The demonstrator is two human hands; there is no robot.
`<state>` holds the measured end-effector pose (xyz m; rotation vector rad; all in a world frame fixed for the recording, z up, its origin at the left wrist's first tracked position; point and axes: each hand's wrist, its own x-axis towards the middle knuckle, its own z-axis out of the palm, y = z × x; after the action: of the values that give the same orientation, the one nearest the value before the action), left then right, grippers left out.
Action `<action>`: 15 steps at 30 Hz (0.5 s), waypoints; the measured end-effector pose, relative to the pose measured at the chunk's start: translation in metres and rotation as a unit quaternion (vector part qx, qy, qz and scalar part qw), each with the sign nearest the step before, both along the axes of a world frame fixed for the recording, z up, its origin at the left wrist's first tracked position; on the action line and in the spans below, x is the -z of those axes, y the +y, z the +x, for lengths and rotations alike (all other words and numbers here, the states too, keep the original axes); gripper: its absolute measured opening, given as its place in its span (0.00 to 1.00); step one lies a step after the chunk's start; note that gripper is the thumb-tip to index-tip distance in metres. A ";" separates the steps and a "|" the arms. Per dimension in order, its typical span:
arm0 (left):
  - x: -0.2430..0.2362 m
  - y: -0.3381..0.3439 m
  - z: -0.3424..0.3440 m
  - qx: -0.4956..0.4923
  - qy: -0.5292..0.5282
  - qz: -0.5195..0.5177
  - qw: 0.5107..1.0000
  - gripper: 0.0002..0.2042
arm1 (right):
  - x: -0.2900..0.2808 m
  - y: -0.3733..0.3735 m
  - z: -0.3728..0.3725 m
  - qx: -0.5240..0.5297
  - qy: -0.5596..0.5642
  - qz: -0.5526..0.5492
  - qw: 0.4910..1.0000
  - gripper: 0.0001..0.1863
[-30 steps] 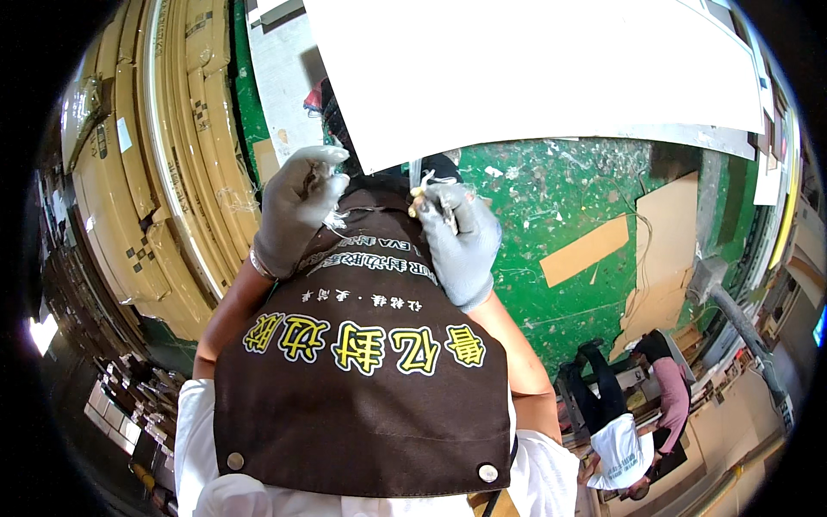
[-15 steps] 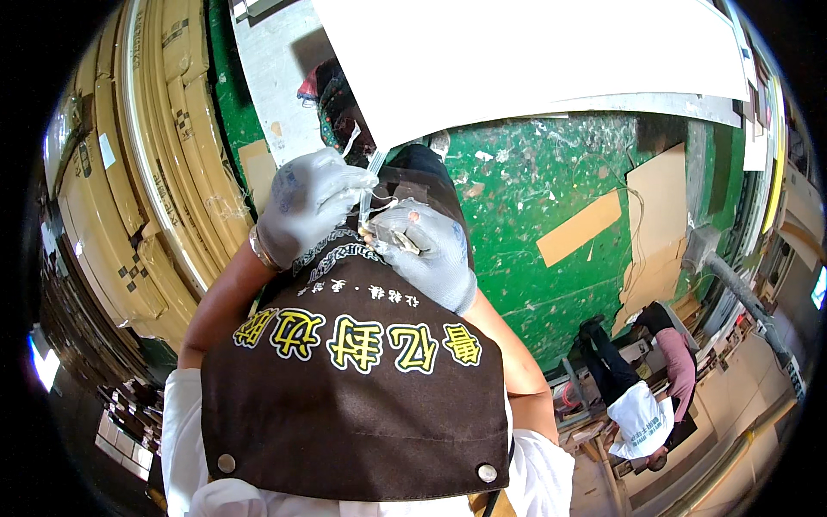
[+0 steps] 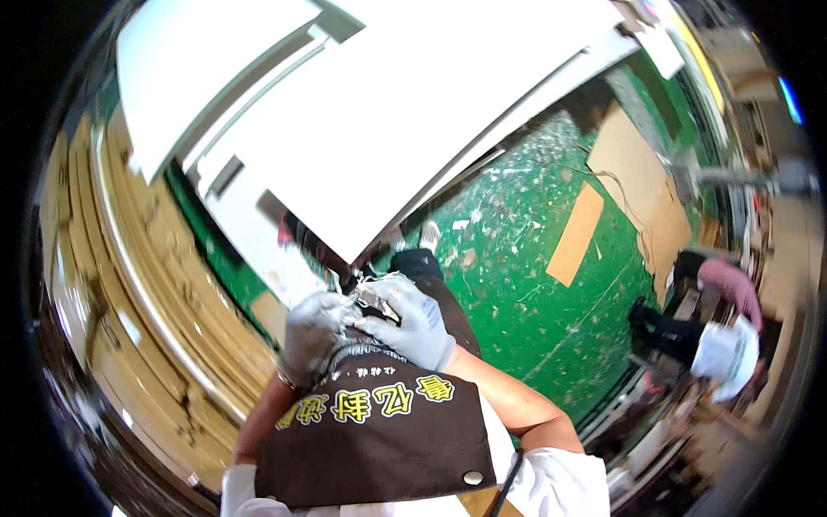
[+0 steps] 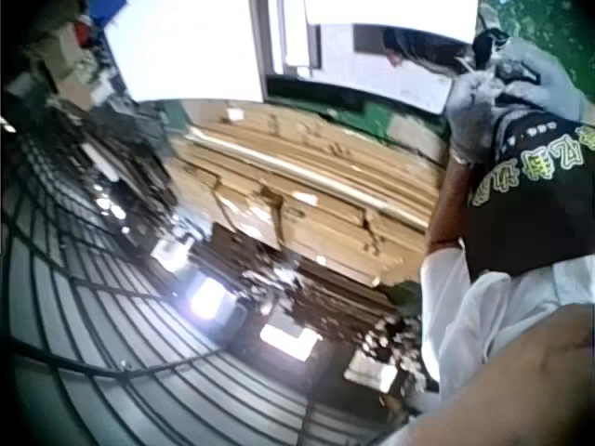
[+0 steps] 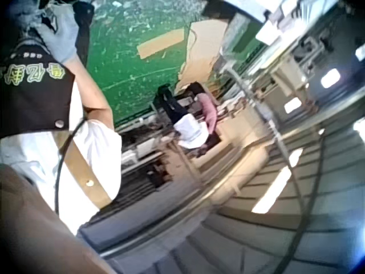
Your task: The person uses a utility knife to trim excess edge banding from a white wooden panel. They carefully scrape along the edges to remove the material and then peel off the loose strips by hand. The person flips the panel over to continue trimming the other side.
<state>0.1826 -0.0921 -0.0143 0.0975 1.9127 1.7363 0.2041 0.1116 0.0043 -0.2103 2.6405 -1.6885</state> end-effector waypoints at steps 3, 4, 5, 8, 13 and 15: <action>-0.018 0.036 -0.008 0.031 -0.100 0.144 0.984 0.11 | 0.003 0.013 0.006 0.010 -0.002 0.015 1.000 0.25; -0.020 0.049 -0.014 0.072 -0.089 0.174 0.978 0.12 | 0.004 0.020 0.009 0.064 -0.030 -0.013 0.997 0.22; -0.021 0.061 -0.019 0.114 -0.086 0.164 0.976 0.14 | 0.000 0.034 0.008 0.080 -0.070 -0.031 0.994 0.20; -0.018 0.096 -0.021 0.185 -0.009 0.092 0.978 0.22 | -0.002 0.086 0.008 0.108 -0.085 0.009 0.990 0.15; -0.044 0.152 -0.046 0.093 0.270 -0.045 0.957 0.13 | 0.013 0.210 0.049 0.298 -0.085 -0.095 0.946 0.08; -0.050 0.157 -0.074 0.039 0.258 -0.134 0.956 0.16 | 0.024 0.279 0.085 0.442 -0.115 -0.099 0.884 0.06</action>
<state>0.1082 0.0645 0.0362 0.5660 2.4575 1.4763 0.2890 0.3909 -0.0192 1.3022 2.5003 -1.9674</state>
